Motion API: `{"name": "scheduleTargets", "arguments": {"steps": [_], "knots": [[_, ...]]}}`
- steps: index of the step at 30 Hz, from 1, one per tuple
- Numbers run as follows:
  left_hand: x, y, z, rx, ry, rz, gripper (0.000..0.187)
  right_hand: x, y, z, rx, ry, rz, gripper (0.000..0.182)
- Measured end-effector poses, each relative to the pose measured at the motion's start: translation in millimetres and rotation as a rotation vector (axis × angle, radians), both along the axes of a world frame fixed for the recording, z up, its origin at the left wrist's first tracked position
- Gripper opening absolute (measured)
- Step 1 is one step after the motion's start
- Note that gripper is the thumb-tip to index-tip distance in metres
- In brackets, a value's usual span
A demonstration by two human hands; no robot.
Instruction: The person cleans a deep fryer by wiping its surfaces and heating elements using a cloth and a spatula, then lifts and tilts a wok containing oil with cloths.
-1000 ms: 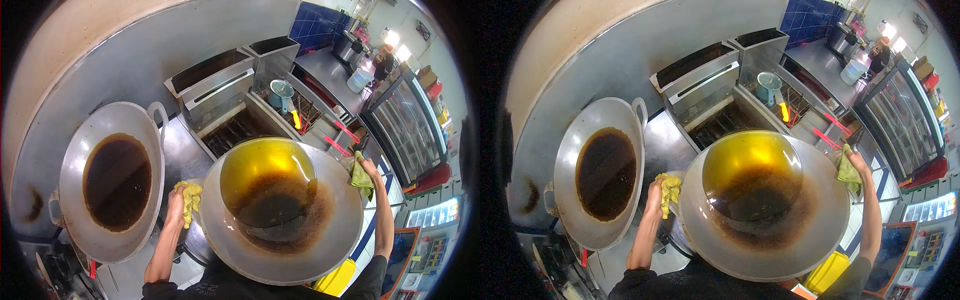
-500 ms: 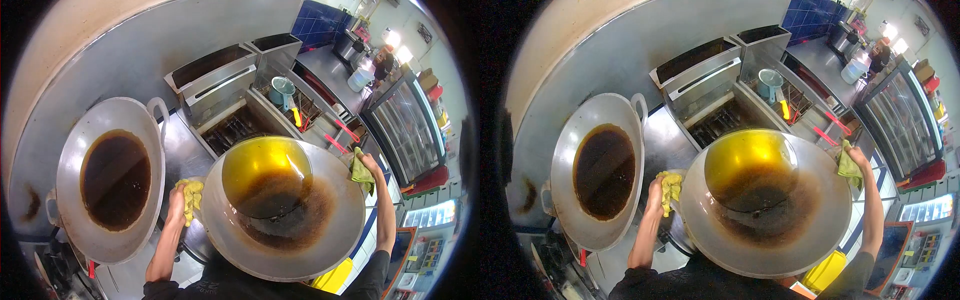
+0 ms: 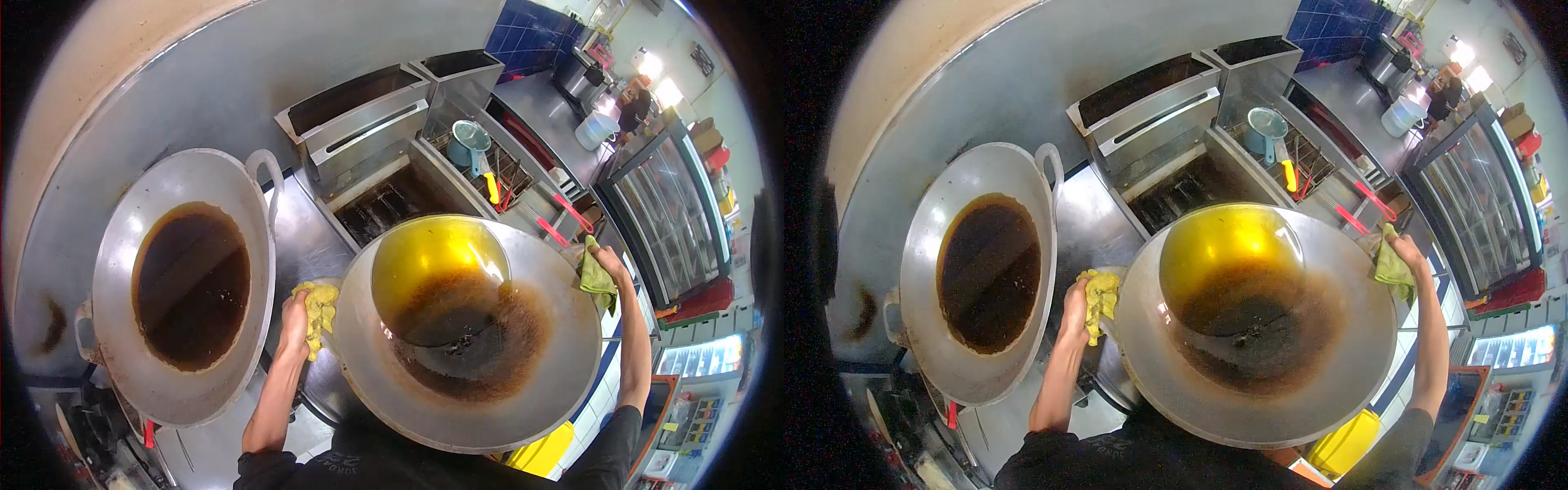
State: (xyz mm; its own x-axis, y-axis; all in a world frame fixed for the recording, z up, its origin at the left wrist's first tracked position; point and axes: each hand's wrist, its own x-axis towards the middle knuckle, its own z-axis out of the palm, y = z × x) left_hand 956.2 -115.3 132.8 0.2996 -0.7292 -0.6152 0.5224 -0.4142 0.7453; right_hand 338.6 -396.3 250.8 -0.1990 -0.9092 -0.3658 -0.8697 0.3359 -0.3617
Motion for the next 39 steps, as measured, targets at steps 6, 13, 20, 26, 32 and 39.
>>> {"name": "scheduleTargets", "arguments": {"steps": [6,13,20,26,32,39], "knots": [[-4,-2,5,0.027,0.064,0.021,0.039,10,-3,9,0.006,-0.060,0.034,0.046],[-1,-6,-4,-0.018,0.100,0.021,0.039,-1,-16,-4,0.051,-0.168,0.023,0.031],[-1,-6,-12,-0.001,0.146,0.010,0.043,-33,-48,-23,0.005,-0.003,0.262,0.042],[1,-6,-18,-0.024,0.185,-0.097,0.047,1,-36,3,0.076,0.132,0.155,0.050],[7,-4,-31,-0.030,0.151,-0.063,0.047,28,-13,34,0.116,0.174,0.097,0.054],[5,0,-45,-0.009,0.169,0.035,0.048,-43,-80,-23,0.020,0.223,0.378,0.045]]}}
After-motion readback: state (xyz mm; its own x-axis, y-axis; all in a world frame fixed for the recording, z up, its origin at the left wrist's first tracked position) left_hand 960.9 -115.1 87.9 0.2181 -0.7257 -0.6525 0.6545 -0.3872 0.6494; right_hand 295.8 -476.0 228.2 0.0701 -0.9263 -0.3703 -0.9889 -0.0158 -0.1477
